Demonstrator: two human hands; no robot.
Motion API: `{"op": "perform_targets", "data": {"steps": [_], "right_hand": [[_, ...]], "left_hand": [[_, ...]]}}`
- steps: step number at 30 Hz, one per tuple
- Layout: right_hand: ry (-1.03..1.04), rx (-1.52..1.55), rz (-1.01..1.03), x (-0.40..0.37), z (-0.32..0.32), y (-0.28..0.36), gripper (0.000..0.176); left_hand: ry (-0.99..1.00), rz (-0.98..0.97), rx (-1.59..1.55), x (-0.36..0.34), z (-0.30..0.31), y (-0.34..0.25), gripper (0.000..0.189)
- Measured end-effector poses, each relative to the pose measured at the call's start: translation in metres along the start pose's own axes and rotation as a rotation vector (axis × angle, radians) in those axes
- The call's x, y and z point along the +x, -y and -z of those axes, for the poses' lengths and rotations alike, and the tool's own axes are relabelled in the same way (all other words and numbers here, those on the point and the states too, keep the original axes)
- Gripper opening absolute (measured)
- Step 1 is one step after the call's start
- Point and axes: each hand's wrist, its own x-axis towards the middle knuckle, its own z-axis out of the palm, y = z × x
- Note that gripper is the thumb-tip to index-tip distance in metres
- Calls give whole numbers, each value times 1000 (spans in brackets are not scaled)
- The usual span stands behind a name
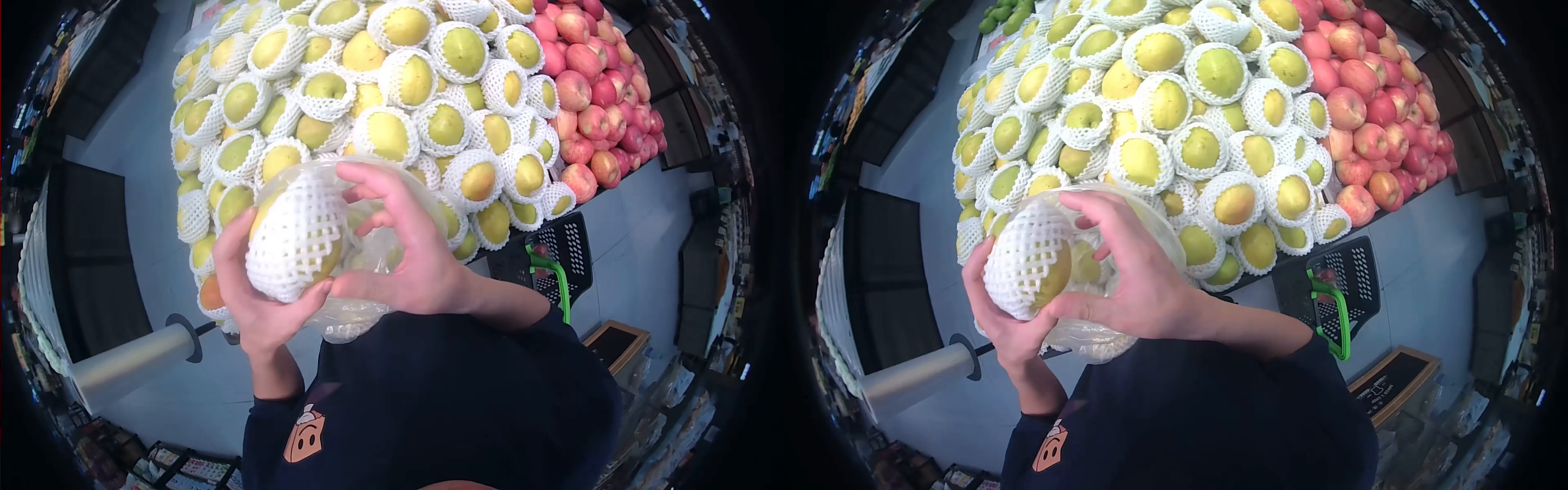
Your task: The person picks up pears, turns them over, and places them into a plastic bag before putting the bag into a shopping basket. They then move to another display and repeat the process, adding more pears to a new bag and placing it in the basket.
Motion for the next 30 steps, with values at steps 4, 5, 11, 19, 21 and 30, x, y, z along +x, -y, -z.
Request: {"op": "perform_targets", "data": {"steps": [4, 5, 11, 19, 21, 30], "right_hand": [[-32, 145, 125, -9, -28, 11, 112], [-73, 104, 202, -8, -33, 5, 111], [-223, 1, 416, -6, -22, 5, 94], [-406, 52, 610, -14, 7, 16, 97], [-485, 8, 620, -21, 38, 13, 100], [-827, -882, -161, -109, 231, -48, 95]], "left_hand": [[-166, -300, 414, -12, -18, -15, 100], [-226, -342, 440, -15, -24, -10, 98], [-104, -390, 322, -18, -22, -8, 91], [176, -61, 469, -2, -9, -30, 59], [320, -10, 599, 8, 4, -38, 47], [497, 267, 490, 3, 52, -29, 45]]}}
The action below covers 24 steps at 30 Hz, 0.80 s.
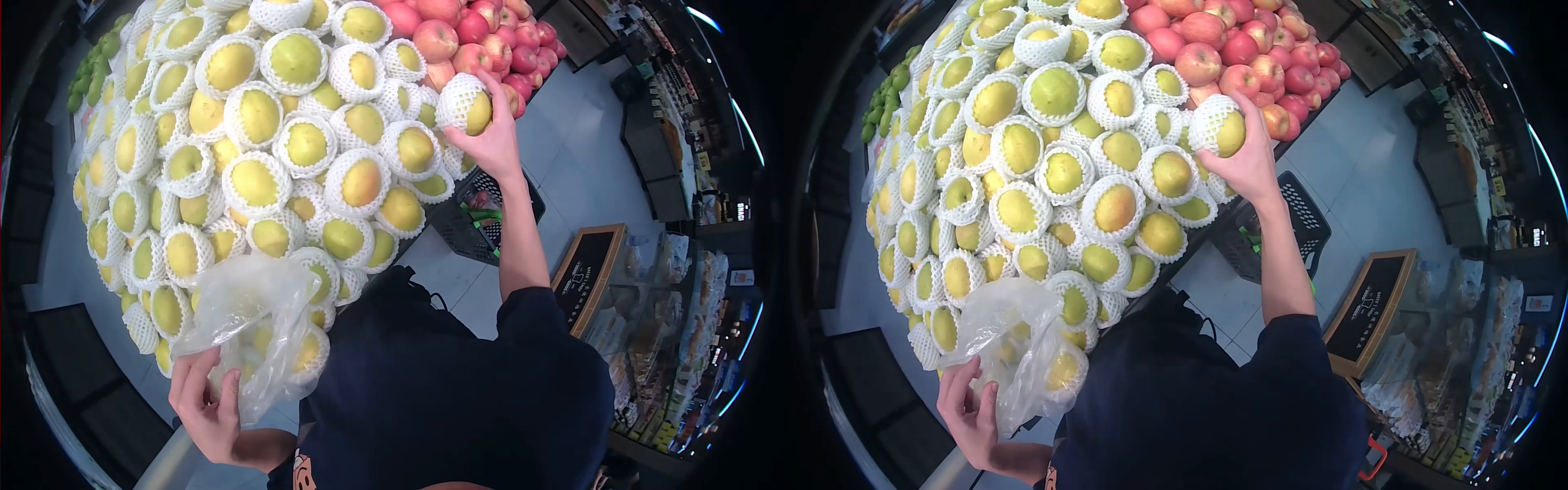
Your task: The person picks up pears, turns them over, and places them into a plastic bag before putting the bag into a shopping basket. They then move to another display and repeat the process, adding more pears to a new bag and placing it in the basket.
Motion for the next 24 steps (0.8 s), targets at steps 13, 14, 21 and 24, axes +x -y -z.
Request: {"op": "perform_targets", "data": {"steps": [13, 14, 21, 24], "right_hand": [[371, -300, 33, 2, -13, -38, 88], [400, -281, 21, 4, -11, -37, 88], [399, -296, -63, 5, -4, -29, 101], [372, -152, -104, 7, 0, -43, 106]], "left_hand": [[-174, -188, 19, 5, -8, -7, 50], [-199, -235, 6, 5, -10, -3, 47], [-249, -383, -24, 4, -6, -3, 34], [-236, -369, -62, 4, -7, -4, 32]]}}
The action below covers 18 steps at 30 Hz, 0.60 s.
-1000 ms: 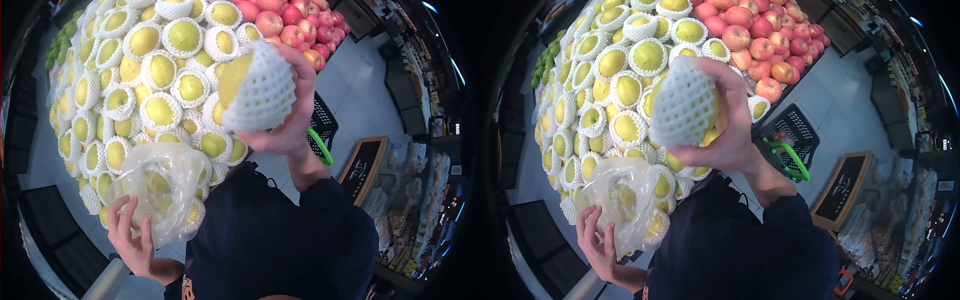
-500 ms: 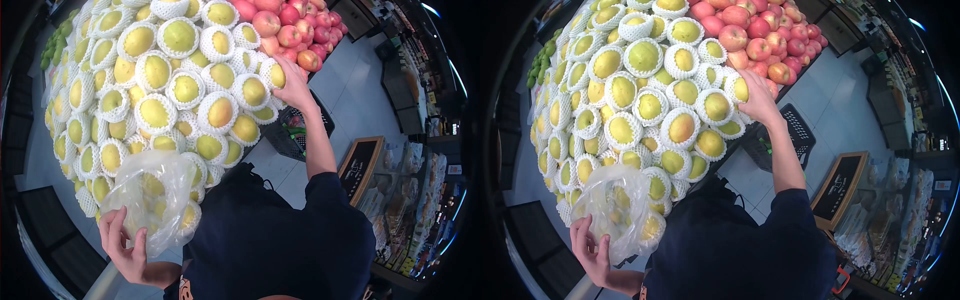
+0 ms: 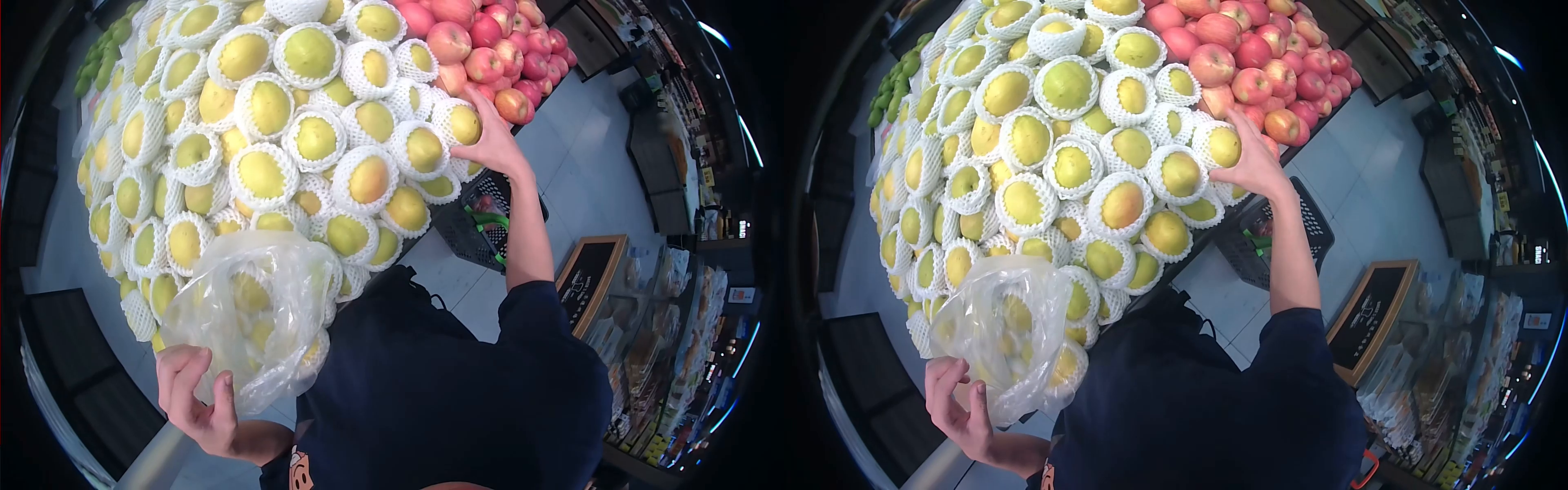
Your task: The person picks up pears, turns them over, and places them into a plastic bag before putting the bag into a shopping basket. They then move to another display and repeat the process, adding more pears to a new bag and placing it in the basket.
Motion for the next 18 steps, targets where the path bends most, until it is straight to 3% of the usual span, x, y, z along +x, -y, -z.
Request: {"op": "perform_targets", "data": {"steps": [6, 8, 10, 12, 14, 16, 18], "right_hand": [[-41, 119, -18, -4, 5, 10, 102], [-284, 372, 124, -6, 4, 42, 76], [-357, 466, 234, -9, 6, 82, 47], [-295, 799, 288, -37, -9, 149, 31], [-12, 834, 594, -63, -30, 200, 29], [356, 636, 855, -66, -48, 246, 34], [581, 542, 874, -68, -78, 263, 30]], "left_hand": [[-13, -49, 1, 2, -1, -1, 30], [-27, -118, -31, 7, -4, -2, 29], [-19, -121, -56, 10, -5, -6, 28], [16, -109, -51, 18, -14, -13, 27], [108, -60, 6, 23, -20, -19, 24], [237, 28, 39, 24, -22, -25, 18], [323, 115, 180, 20, -22, -25, 17]]}}
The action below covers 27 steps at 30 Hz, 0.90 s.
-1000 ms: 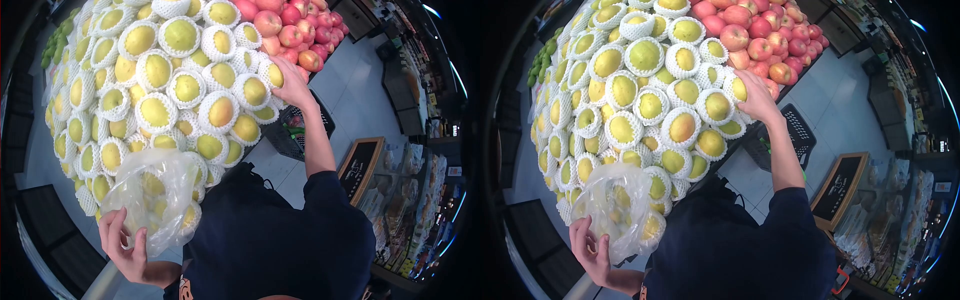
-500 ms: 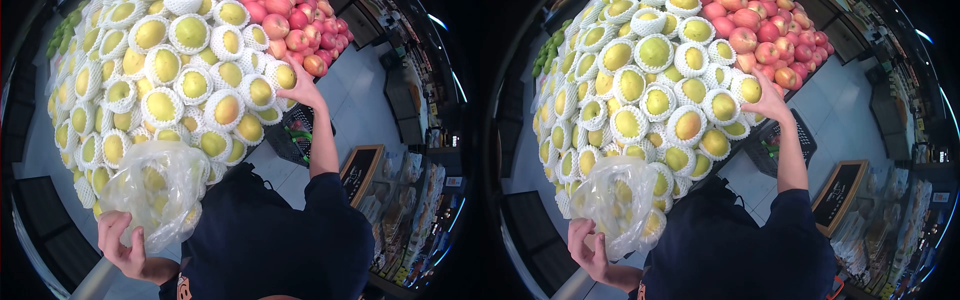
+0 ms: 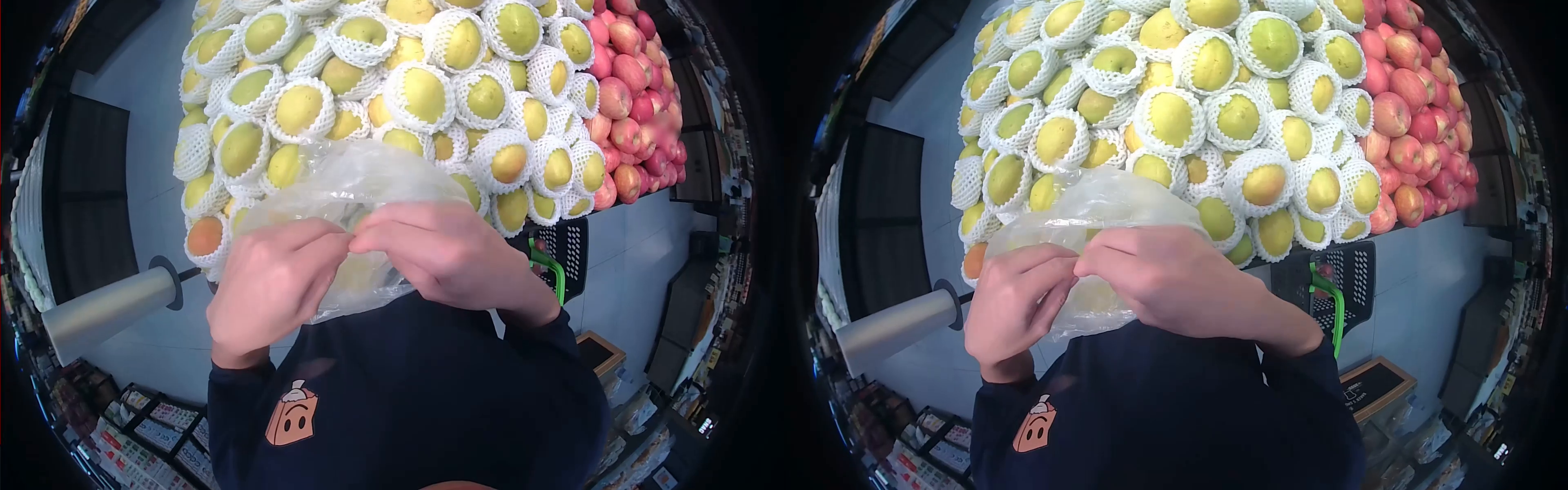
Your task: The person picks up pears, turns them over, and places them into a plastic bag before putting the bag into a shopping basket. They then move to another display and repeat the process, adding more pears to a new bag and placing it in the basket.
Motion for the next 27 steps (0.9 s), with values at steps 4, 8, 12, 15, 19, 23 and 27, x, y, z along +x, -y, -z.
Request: {"op": "perform_targets", "data": {"steps": [4, 8, 12, 15, 19, 23, 27], "right_hand": [[54, -263, 91, 1, -30, -30, 28], [261, -299, 83, 6, -30, -25, 29], [498, -247, 47, 28, -62, -40, 15], [406, -54, -113, 13, -65, -39, 12], [574, -84, -220, 22, -63, -31, 17], [640, -71, -144, 18, -81, -44, 29], [565, 320, -130, 4, -88, -60, 26]], "left_hand": [[15, 153, 108, -18, -2, 9, 14], [24, 167, 53, -29, 1, 14, 17], [22, 96, -143, -32, 7, 10, 18], [45, -3, -259, -37, 14, 10, 20], [55, -109, -343, -38, 12, 10, 20], [26, -141, -352, -32, 7, 9, 19], [17, -123, -363, -26, 4, 10, 20]]}}
